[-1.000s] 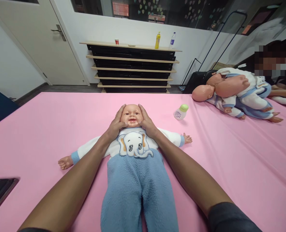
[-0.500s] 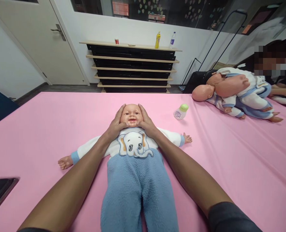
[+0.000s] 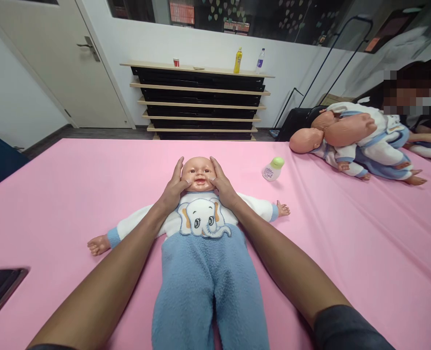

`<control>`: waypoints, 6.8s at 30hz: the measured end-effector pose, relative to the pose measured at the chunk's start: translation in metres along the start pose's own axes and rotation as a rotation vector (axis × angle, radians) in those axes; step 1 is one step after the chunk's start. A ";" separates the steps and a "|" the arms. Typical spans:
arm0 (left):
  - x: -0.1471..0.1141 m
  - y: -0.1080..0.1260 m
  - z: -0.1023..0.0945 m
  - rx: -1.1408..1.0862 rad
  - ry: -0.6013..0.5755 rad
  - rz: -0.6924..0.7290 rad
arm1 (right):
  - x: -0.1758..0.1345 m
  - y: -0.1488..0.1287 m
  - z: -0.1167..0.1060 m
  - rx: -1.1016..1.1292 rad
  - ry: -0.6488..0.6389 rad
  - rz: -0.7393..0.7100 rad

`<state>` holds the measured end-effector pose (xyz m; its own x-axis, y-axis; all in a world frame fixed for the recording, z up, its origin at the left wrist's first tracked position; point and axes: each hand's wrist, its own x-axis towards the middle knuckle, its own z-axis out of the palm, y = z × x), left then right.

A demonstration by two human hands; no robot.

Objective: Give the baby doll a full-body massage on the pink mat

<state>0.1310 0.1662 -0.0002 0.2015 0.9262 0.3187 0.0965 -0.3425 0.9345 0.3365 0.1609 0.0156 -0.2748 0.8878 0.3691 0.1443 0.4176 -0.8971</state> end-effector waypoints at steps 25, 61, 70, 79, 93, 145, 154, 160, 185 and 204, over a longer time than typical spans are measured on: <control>-0.027 0.023 0.010 0.579 0.055 0.134 | -0.028 -0.020 0.004 -0.251 0.051 -0.020; -0.025 0.029 0.006 0.143 -0.006 -0.085 | -0.032 -0.019 0.006 -0.253 0.082 0.074; -0.023 0.024 0.005 0.142 0.022 -0.087 | -0.032 -0.021 0.007 -0.197 0.104 0.084; -0.026 0.029 0.008 0.092 0.004 -0.097 | -0.031 -0.024 0.007 -0.232 0.067 0.090; -0.023 0.028 0.007 0.128 0.013 -0.040 | -0.031 -0.016 0.006 -0.237 0.065 0.060; -0.024 0.031 0.009 0.197 -0.002 -0.033 | -0.030 -0.021 0.006 -0.259 0.029 0.100; -0.025 0.031 0.008 0.183 0.012 -0.031 | -0.029 -0.018 0.007 -0.271 0.026 0.085; -0.026 0.031 0.010 0.128 -0.013 -0.033 | -0.030 -0.024 0.007 -0.269 0.024 0.091; -0.023 0.031 0.006 0.201 0.004 -0.011 | -0.029 -0.018 0.007 -0.276 0.055 0.066; -0.023 0.030 0.006 0.189 0.013 -0.009 | -0.029 -0.021 0.007 -0.268 0.061 0.070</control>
<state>0.1349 0.1338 0.0197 0.1877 0.9308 0.3136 0.2795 -0.3567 0.8914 0.3349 0.1245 0.0224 -0.1986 0.9229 0.3299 0.4090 0.3839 -0.8279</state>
